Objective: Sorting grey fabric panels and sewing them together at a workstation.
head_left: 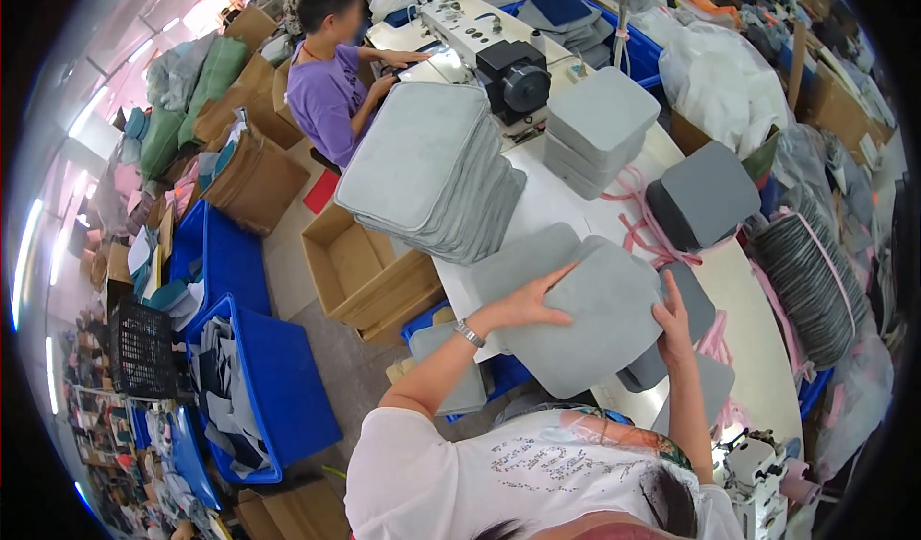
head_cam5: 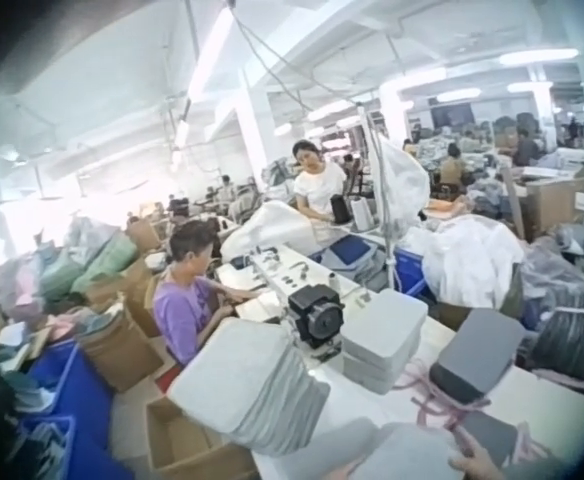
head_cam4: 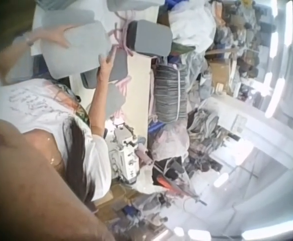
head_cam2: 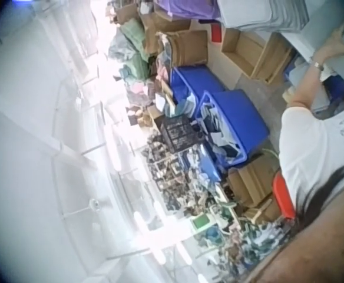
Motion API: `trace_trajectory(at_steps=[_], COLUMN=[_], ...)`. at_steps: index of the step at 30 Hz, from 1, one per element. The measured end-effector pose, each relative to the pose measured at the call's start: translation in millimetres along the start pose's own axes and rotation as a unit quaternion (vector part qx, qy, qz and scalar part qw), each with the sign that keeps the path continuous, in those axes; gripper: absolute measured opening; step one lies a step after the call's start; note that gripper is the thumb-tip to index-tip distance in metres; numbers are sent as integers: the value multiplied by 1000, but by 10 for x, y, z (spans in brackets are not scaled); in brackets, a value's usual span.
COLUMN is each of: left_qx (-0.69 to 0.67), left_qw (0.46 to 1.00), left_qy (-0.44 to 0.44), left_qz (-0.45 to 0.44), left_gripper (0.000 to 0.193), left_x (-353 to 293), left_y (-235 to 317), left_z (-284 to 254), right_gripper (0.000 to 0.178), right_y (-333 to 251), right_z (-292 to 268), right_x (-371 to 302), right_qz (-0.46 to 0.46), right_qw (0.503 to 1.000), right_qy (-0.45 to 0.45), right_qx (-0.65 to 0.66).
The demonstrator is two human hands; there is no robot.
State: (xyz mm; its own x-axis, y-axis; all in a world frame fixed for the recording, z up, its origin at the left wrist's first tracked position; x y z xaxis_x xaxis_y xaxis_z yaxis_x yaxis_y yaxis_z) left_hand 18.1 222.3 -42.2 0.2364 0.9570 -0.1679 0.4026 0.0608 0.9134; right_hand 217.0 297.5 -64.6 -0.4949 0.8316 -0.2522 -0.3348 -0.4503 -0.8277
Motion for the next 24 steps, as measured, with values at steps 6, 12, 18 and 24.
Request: trace_trajectory(at_steps=[6,12,18,24], left_qx=[74,138,153,169], left_qw=[996,988,986,984], left_qy=[-42,-69,-59,-64], left_qz=[-11,-9,-15,-3], left_gripper=[89,89,80,77], left_x=[-68,-92,-22,225], left_y=[-60,-233,-181,113], left_z=[-102,-194,-526,-780], right_gripper=[95,91,81,88], right_y=[293,472,436,308], right_z=[28,96,236,334], right_x=[-47,-63,207,337], right_qz=[39,60,62,10], right_qw=[999,998,998,1000], right_qy=[-10,-5,-10,21], right_qx=[-14,-10,-12,19])
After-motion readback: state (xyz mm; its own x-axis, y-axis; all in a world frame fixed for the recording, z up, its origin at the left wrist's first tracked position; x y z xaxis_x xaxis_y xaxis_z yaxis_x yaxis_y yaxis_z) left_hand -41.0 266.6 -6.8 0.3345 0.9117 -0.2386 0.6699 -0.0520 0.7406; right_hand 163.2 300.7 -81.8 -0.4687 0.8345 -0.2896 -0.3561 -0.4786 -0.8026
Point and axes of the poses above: each hand's wrist, its own x-axis towards the middle knuckle, its own z-axis out of the palm, y = z × x, the point moved 10 cm from there along x, towards the middle knuckle, and after that the axes turned 14 degrees about x, right-handed, at the moved point
